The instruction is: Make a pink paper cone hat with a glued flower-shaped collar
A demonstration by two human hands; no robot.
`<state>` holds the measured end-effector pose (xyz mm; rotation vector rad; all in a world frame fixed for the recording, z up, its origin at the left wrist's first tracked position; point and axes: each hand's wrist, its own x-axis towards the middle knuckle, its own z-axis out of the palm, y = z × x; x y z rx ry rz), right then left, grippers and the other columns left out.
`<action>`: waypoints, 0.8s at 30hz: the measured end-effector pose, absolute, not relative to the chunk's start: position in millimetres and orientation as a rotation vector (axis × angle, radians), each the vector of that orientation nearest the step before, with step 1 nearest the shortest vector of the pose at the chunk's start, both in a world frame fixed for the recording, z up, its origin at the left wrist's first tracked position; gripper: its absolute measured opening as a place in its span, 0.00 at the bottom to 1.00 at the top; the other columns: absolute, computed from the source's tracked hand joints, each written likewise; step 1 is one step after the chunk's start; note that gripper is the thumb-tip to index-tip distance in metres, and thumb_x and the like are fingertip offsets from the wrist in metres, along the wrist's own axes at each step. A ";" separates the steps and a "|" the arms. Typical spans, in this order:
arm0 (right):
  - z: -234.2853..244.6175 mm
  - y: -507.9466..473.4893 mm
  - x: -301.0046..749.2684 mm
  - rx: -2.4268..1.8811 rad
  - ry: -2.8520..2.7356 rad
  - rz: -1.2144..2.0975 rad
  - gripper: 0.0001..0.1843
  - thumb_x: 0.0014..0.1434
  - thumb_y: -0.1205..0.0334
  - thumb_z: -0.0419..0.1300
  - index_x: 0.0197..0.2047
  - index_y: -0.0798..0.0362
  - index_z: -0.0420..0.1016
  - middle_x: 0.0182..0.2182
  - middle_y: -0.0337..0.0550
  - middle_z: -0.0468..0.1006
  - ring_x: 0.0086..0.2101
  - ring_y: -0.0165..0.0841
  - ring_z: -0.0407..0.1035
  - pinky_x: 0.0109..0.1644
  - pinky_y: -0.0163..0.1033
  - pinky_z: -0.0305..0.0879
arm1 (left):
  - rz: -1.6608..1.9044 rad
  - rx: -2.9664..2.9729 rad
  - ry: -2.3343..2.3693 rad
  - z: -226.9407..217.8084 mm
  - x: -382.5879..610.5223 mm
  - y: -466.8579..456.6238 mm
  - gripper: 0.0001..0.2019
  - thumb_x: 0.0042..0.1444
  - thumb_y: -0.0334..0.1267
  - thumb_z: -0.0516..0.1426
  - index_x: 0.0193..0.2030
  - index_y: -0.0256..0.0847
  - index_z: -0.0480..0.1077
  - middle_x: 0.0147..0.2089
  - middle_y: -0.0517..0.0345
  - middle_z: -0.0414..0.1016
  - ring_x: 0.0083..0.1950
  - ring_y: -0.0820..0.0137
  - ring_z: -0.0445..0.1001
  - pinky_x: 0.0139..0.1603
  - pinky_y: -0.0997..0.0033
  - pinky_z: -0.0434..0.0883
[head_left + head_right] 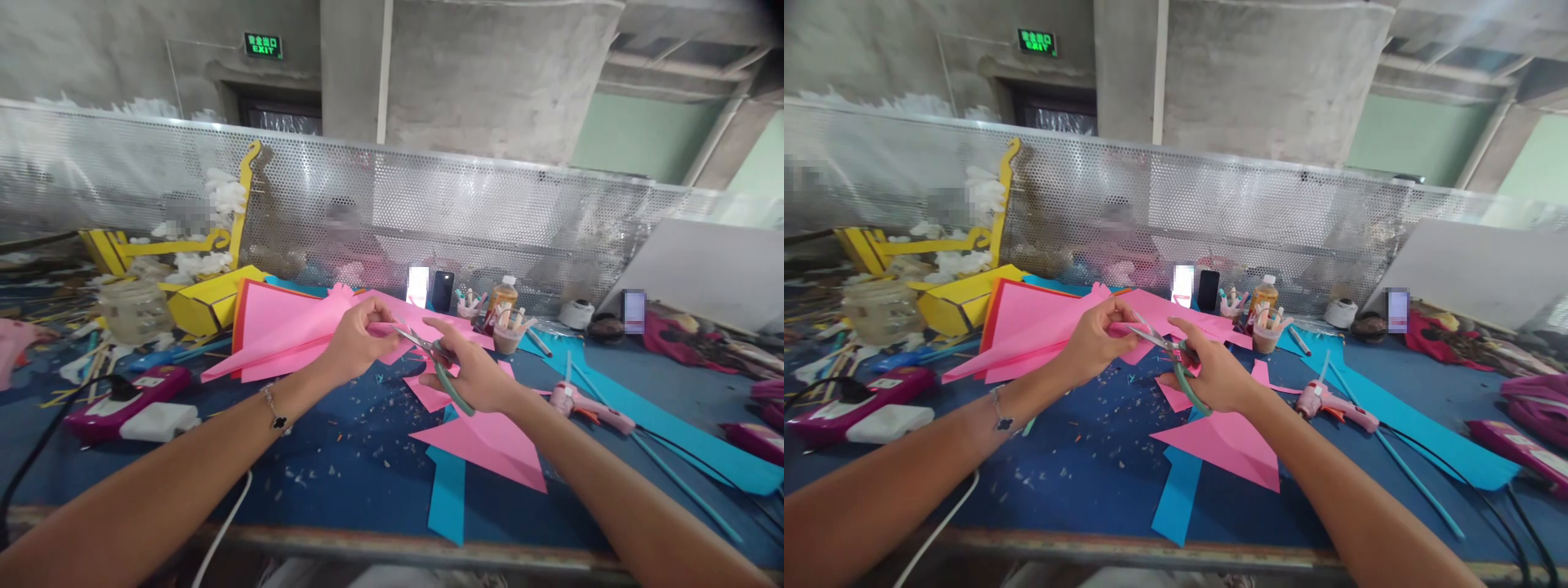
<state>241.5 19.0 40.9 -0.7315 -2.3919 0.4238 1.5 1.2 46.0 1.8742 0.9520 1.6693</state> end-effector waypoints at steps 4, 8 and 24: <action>41.2 15.5 238.2 -0.688 -2.365 0.610 0.44 0.63 0.52 0.67 0.74 0.48 0.49 0.29 0.32 0.63 0.31 0.34 0.58 0.39 0.41 0.60 | 1.635 1.913 0.959 46.7 -2.3 3.0 0.14 0.45 0.38 0.66 0.33 0.43 0.64 0.34 0.59 0.74 0.36 0.69 0.71 0.37 0.65 0.68; 41.4 12.5 236.4 -0.670 -2.349 0.737 0.46 0.62 0.53 0.66 0.75 0.49 0.47 0.28 0.31 0.61 0.31 0.33 0.57 0.39 0.41 0.60 | 1.607 1.904 0.929 46.6 -3.0 5.0 0.15 0.46 0.39 0.67 0.33 0.44 0.64 0.33 0.58 0.75 0.35 0.68 0.72 0.36 0.66 0.68; 41.2 18.3 242.3 -0.696 -2.414 0.461 0.48 0.62 0.48 0.68 0.75 0.47 0.48 0.36 0.40 0.71 0.35 0.36 0.64 0.43 0.44 0.65 | 1.559 1.844 0.903 44.6 4.7 1.3 0.14 0.46 0.37 0.66 0.31 0.44 0.63 0.35 0.57 0.78 0.39 0.66 0.76 0.40 0.63 0.72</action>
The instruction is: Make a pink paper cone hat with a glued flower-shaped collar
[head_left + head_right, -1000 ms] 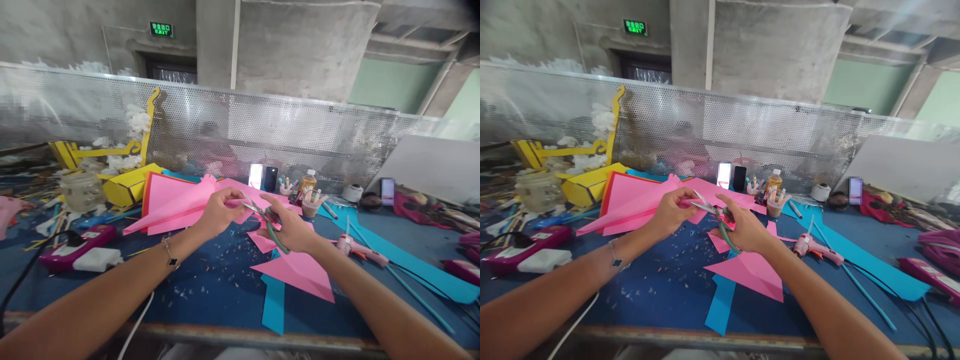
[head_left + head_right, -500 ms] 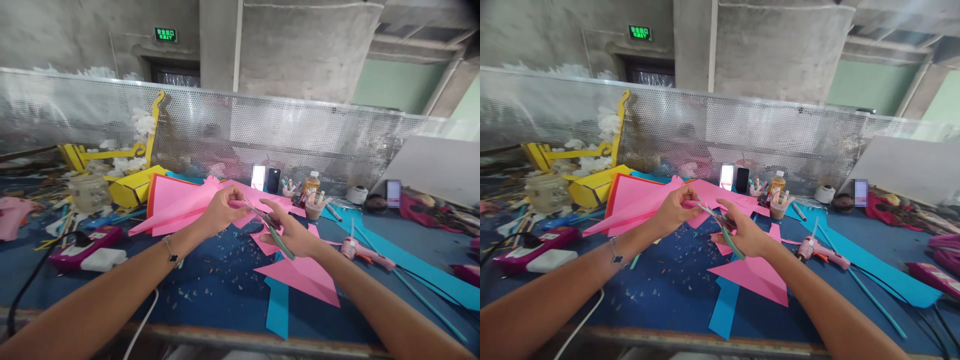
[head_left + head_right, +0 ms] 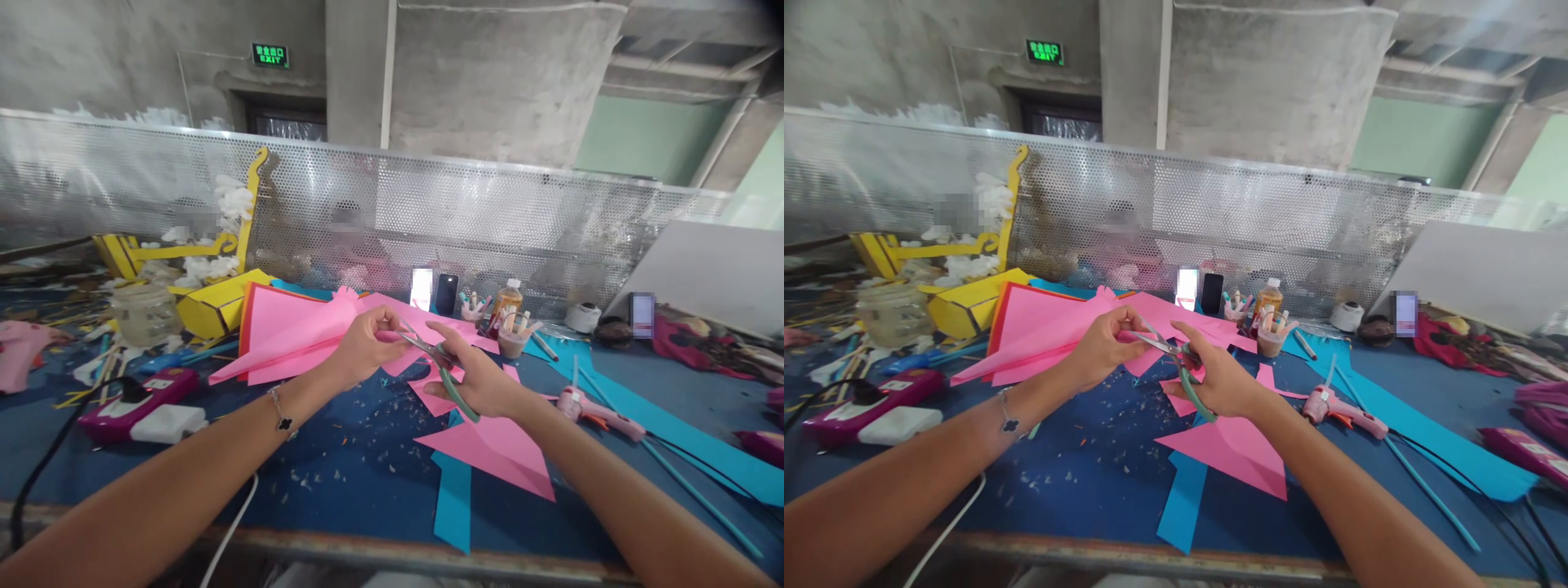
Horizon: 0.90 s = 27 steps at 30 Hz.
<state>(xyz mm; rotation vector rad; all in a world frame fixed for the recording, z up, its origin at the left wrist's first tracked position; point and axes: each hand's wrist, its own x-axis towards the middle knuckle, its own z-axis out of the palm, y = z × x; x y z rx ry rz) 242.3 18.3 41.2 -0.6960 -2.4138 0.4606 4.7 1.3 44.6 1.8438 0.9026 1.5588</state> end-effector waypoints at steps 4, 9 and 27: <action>42.0 19.1 243.5 -0.712 -2.430 0.404 0.48 0.61 0.48 0.68 0.76 0.47 0.48 0.37 0.40 0.72 0.35 0.36 0.65 0.42 0.43 0.64 | 1.570 1.825 0.910 45.1 5.8 0.0 0.13 0.45 0.36 0.66 0.32 0.44 0.64 0.36 0.57 0.78 0.39 0.66 0.77 0.40 0.63 0.72; 41.5 21.9 245.3 -0.737 -2.450 0.355 0.49 0.62 0.48 0.68 0.77 0.46 0.46 0.36 0.39 0.72 0.34 0.35 0.65 0.41 0.42 0.64 | 1.580 1.812 0.923 45.2 4.7 0.2 0.13 0.44 0.36 0.66 0.32 0.44 0.65 0.36 0.56 0.79 0.38 0.66 0.77 0.39 0.63 0.71; 33.7 19.0 237.3 -0.714 -2.331 0.582 0.43 0.64 0.50 0.65 0.74 0.47 0.49 0.28 0.31 0.66 0.28 0.32 0.60 0.36 0.40 0.60 | 1.637 1.773 0.864 43.3 9.1 -2.2 0.11 0.49 0.36 0.66 0.33 0.43 0.66 0.34 0.60 0.73 0.39 0.68 0.73 0.45 0.61 0.71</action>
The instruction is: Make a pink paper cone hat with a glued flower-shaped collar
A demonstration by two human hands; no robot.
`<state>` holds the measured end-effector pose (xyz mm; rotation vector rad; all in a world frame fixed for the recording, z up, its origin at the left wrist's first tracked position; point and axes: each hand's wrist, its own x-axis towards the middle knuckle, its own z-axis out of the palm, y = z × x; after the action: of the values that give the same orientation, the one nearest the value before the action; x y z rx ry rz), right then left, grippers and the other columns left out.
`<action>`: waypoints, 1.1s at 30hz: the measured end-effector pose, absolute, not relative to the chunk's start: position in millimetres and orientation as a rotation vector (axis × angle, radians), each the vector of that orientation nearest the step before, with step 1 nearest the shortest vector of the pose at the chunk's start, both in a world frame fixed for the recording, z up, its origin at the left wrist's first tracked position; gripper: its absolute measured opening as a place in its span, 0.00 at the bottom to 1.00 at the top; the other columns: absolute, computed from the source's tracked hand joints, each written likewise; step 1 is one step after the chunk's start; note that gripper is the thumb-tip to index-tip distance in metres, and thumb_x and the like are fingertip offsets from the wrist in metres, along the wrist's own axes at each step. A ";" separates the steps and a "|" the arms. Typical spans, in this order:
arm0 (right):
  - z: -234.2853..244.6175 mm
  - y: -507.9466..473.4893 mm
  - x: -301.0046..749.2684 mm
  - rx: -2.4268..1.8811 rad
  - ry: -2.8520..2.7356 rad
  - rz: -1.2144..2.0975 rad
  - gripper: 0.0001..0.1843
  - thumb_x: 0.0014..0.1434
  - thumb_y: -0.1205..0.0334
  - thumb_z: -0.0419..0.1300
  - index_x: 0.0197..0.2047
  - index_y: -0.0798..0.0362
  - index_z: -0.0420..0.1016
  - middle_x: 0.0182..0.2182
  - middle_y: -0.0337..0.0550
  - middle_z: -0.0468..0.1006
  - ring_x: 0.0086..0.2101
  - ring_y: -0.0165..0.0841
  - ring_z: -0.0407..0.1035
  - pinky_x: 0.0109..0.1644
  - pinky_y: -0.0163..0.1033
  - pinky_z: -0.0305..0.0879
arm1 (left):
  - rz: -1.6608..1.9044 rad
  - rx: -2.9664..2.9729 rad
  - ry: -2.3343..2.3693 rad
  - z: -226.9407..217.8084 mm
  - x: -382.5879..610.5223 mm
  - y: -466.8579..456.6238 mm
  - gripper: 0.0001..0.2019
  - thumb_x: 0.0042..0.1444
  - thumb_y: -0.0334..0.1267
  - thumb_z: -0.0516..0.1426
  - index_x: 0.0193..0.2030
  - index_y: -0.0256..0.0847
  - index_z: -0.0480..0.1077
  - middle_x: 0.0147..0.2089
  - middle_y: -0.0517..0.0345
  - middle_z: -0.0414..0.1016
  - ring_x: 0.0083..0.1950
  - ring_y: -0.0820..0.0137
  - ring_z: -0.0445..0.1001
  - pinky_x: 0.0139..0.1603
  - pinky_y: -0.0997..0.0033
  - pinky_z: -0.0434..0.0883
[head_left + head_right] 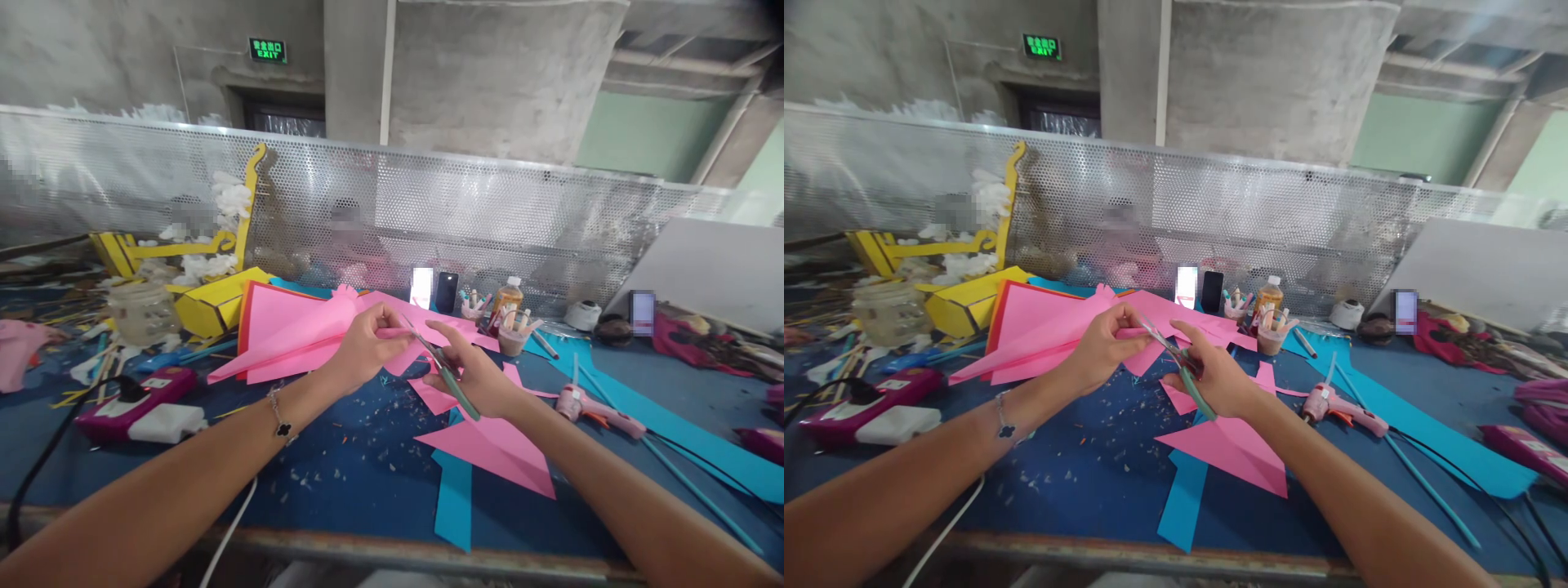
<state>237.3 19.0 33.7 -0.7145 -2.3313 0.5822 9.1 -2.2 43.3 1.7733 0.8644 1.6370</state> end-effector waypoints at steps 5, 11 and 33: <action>25.0 17.0 229.5 -0.602 -2.174 0.951 0.47 0.61 0.48 0.68 0.74 0.48 0.49 0.26 0.28 0.63 0.26 0.30 0.57 0.35 0.40 0.62 | 1.641 1.700 0.863 46.4 11.8 -5.1 0.11 0.50 0.38 0.66 0.33 0.43 0.67 0.36 0.58 0.74 0.40 0.66 0.73 0.47 0.59 0.70; 18.5 14.0 218.6 -0.576 -2.035 1.168 0.48 0.57 0.45 0.72 0.72 0.49 0.53 0.24 0.25 0.60 0.25 0.28 0.56 0.32 0.38 0.61 | 1.548 1.605 0.951 48.7 8.5 -3.4 0.14 0.49 0.39 0.67 0.31 0.43 0.64 0.36 0.57 0.73 0.43 0.65 0.73 0.48 0.58 0.67; 31.8 23.3 226.5 -0.845 -1.855 0.840 0.48 0.58 0.48 0.69 0.73 0.47 0.51 0.22 0.28 0.73 0.22 0.33 0.69 0.26 0.37 0.65 | 1.427 1.389 0.813 54.3 11.6 -9.9 0.15 0.48 0.38 0.70 0.31 0.40 0.67 0.31 0.63 0.67 0.34 0.73 0.64 0.36 0.69 0.61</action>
<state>226.5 23.3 31.8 -0.8448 -1.8547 0.8402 11.6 -9.9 54.3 1.3886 0.8127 1.4274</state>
